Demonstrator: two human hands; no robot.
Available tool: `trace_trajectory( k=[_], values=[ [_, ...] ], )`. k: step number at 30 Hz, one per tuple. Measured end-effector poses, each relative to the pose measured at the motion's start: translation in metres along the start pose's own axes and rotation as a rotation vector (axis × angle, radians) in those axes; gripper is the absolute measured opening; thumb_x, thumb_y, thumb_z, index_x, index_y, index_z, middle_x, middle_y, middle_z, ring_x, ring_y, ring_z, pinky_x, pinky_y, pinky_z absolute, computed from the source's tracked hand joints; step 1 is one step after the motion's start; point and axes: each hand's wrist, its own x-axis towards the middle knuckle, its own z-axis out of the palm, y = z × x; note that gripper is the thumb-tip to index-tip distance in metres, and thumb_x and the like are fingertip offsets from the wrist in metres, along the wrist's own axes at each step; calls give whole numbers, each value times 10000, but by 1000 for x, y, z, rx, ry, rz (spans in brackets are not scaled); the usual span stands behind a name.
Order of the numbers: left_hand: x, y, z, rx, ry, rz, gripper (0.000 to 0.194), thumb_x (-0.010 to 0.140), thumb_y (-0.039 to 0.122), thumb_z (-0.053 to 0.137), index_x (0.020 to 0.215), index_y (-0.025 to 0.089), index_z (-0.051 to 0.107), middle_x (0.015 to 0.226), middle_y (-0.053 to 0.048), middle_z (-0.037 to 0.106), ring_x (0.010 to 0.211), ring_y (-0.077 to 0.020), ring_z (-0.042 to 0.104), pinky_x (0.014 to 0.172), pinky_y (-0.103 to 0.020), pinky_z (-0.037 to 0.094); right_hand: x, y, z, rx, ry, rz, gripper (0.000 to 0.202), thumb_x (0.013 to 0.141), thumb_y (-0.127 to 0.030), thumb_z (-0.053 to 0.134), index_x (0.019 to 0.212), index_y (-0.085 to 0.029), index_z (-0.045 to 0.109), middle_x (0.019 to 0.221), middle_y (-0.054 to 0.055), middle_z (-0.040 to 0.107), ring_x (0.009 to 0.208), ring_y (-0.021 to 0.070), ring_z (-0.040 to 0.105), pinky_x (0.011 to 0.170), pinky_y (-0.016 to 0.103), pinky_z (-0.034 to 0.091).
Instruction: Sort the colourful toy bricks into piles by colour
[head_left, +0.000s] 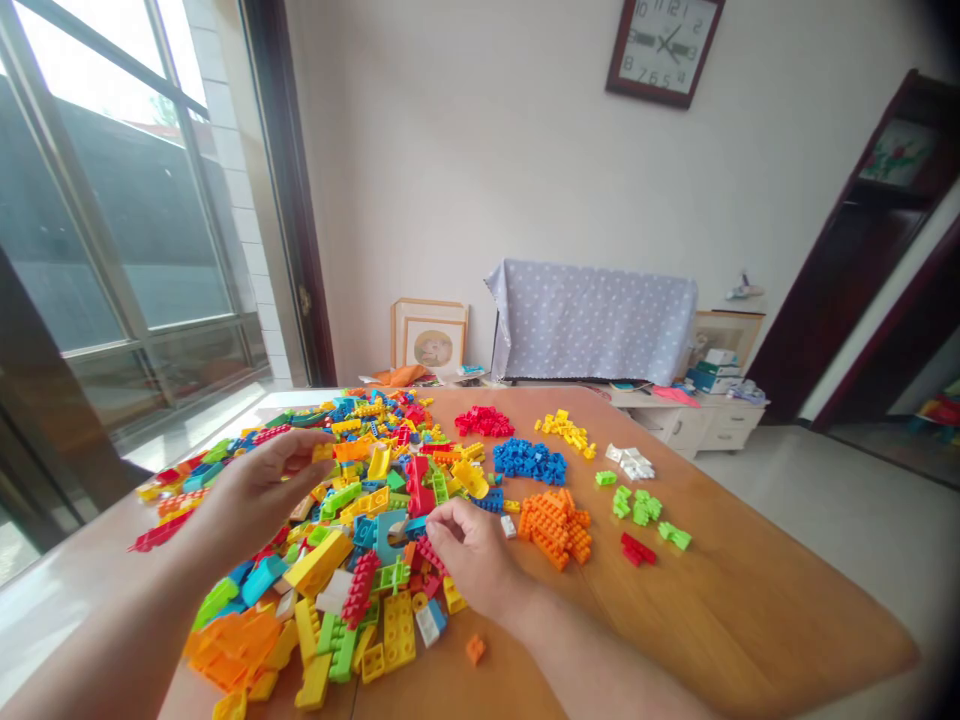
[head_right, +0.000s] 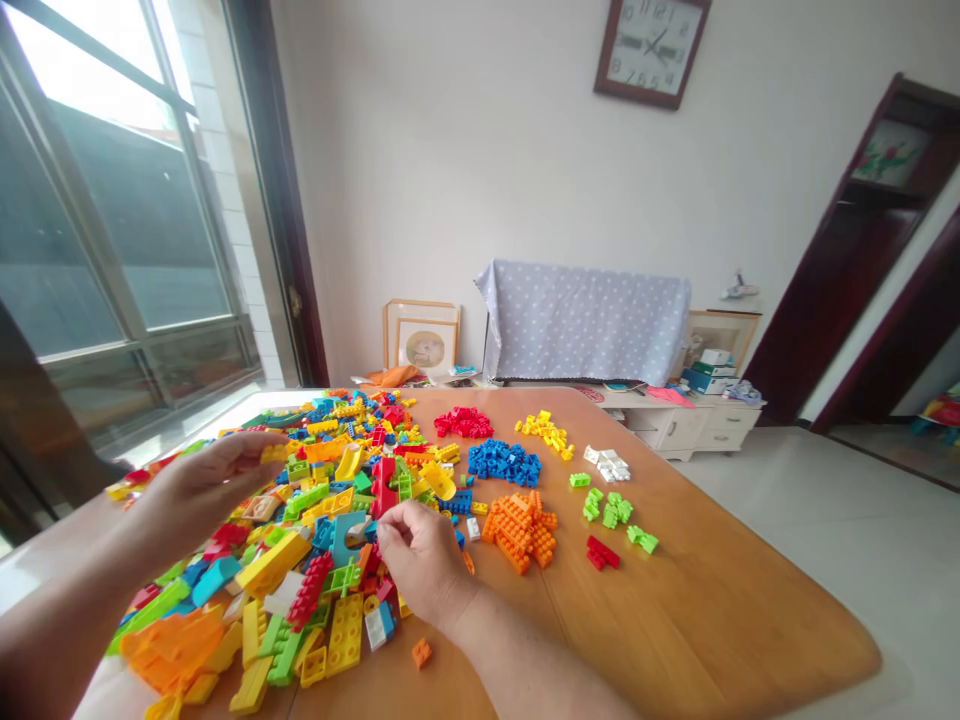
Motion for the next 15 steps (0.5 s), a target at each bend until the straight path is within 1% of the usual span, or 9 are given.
trace_trajectory(
  k=[2,3,5,7,9,11,13,15],
  values=[
    [-4,20,19,33,-77,62,521,841,581,683,1219,223,675,980,-62,739,884,-256,686,760,-344,559,-1,0,-3,23,8,-11,167,929,-345,621,937,-210,718,833,12,683,737,155,618,678,268,484],
    [-8,30,32,26,-98,101,488,856,559,674,1206,219,674,969,-58,733,887,-245,685,786,-343,556,-2,-1,-5,45,13,-15,182,932,-355,626,988,-211,723,872,20,696,768,162,629,705,276,497],
    [-17,47,59,-11,-122,168,408,897,493,648,1202,223,650,976,-54,720,903,-224,680,821,-341,551,-1,-4,-11,102,19,-26,242,940,-377,634,1105,-217,710,952,33,708,824,173,644,746,289,517],
    [-25,59,87,-56,-145,223,348,920,413,634,1211,224,602,975,-43,698,899,-200,671,803,-323,549,0,-7,-17,169,22,-40,311,942,-394,646,1198,-219,674,1020,45,707,870,180,650,776,299,528],
    [-31,63,111,-86,-150,258,338,935,345,610,1247,225,553,917,-17,663,839,-174,657,739,-297,539,2,-8,-23,241,21,-42,357,935,-400,666,1241,-216,642,1074,56,699,925,190,651,815,312,533],
    [-34,59,127,-100,-126,286,369,924,271,609,1279,226,516,932,-11,645,843,-163,659,758,-299,542,4,-6,-28,303,23,-20,375,924,-400,685,1243,-213,628,1085,58,688,959,195,645,843,323,534],
    [-36,52,135,-87,-107,310,412,911,230,617,1301,234,486,970,-17,641,864,-163,666,775,-306,545,6,-3,-31,325,29,13,381,904,-393,711,1230,-212,630,1065,49,677,954,192,638,842,325,532],
    [-39,45,138,-53,-97,329,436,907,221,623,1313,242,465,987,-20,647,878,-169,674,784,-315,549,9,-1,-32,313,34,40,381,877,-377,742,1203,-209,639,1037,40,674,932,188,633,830,322,529]
  ],
)
